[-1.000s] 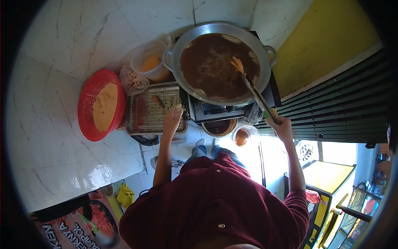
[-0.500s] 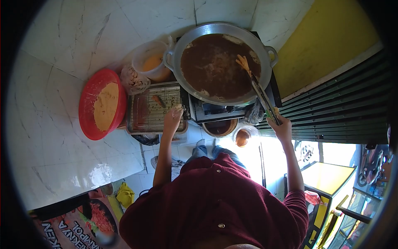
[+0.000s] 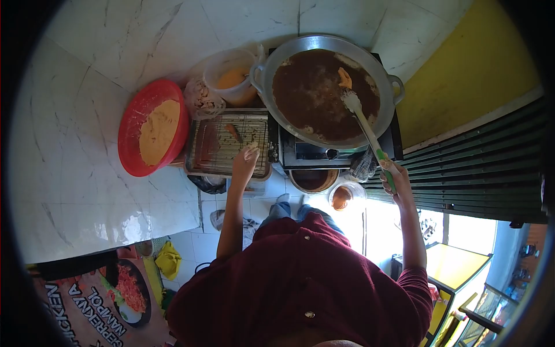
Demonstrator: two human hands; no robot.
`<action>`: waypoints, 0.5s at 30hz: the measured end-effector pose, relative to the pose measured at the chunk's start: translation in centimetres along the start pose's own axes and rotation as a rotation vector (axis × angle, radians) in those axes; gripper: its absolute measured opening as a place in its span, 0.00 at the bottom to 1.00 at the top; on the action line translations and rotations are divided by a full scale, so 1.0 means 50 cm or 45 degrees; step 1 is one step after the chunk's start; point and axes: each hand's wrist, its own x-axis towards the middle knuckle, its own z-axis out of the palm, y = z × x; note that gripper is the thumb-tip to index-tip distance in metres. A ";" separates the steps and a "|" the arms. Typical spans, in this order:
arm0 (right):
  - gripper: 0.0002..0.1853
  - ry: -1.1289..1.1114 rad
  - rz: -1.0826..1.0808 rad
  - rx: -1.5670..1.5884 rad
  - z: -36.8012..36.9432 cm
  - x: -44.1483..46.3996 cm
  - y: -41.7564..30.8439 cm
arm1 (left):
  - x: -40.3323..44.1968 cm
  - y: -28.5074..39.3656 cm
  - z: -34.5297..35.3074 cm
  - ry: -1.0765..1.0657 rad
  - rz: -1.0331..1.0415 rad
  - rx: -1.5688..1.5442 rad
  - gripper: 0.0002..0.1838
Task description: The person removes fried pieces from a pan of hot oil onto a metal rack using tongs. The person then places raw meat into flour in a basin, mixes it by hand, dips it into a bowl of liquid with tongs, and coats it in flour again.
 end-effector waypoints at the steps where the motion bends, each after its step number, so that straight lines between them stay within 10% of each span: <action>1: 0.13 -0.024 0.001 -0.010 0.013 0.005 -0.001 | -0.006 -0.006 -0.009 0.038 0.009 -0.007 0.19; 15: 0.16 -1.000 0.690 0.492 0.370 0.043 0.045 | -0.156 -0.126 -0.197 0.507 -0.146 -0.103 0.19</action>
